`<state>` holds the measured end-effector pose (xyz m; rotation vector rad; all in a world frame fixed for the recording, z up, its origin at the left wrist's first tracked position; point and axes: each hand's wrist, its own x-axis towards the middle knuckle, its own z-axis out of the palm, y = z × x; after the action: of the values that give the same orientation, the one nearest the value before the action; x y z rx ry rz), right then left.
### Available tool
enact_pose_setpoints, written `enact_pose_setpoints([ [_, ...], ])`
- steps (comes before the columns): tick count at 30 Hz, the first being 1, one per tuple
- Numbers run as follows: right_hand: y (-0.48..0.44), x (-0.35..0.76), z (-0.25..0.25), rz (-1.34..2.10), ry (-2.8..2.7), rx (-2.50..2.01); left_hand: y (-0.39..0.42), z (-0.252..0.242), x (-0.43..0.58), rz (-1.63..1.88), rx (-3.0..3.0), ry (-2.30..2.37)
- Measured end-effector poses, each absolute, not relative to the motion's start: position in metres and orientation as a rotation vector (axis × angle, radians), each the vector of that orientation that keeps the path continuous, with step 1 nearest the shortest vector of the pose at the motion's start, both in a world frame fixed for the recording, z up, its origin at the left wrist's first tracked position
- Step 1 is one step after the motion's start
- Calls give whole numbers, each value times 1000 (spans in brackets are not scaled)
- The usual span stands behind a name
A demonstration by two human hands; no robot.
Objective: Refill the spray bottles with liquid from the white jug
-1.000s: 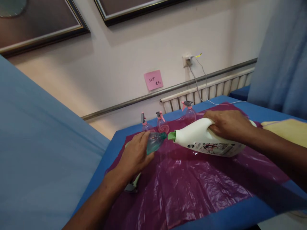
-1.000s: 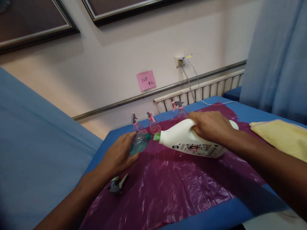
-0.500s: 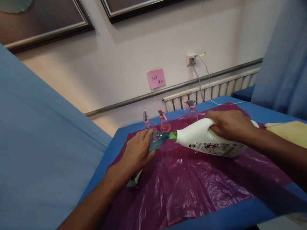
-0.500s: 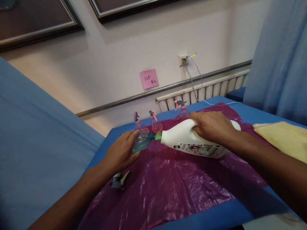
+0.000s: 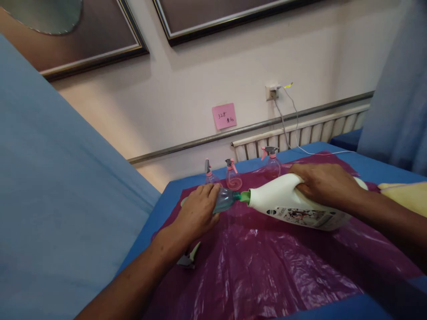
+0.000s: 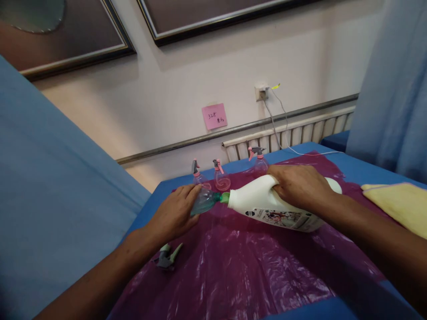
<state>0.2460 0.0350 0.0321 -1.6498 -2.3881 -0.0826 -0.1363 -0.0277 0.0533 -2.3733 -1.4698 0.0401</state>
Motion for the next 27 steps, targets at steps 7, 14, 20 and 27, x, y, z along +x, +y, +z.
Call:
enact_pose_setpoints([
  [7,36,244,32,-112,-2408,-1638,-28,56,-136,69,-2374,-1453],
  [14,36,245,33,-91,-2404,-1618,-29,57,-133,108,-2353,-1461],
  [20,36,243,35,-100,-2398,-1648,-30,58,-132,121,-2354,-1466],
  [27,36,244,35,-98,-2408,-1636,-27,59,-131,133,-2335,-1454],
])
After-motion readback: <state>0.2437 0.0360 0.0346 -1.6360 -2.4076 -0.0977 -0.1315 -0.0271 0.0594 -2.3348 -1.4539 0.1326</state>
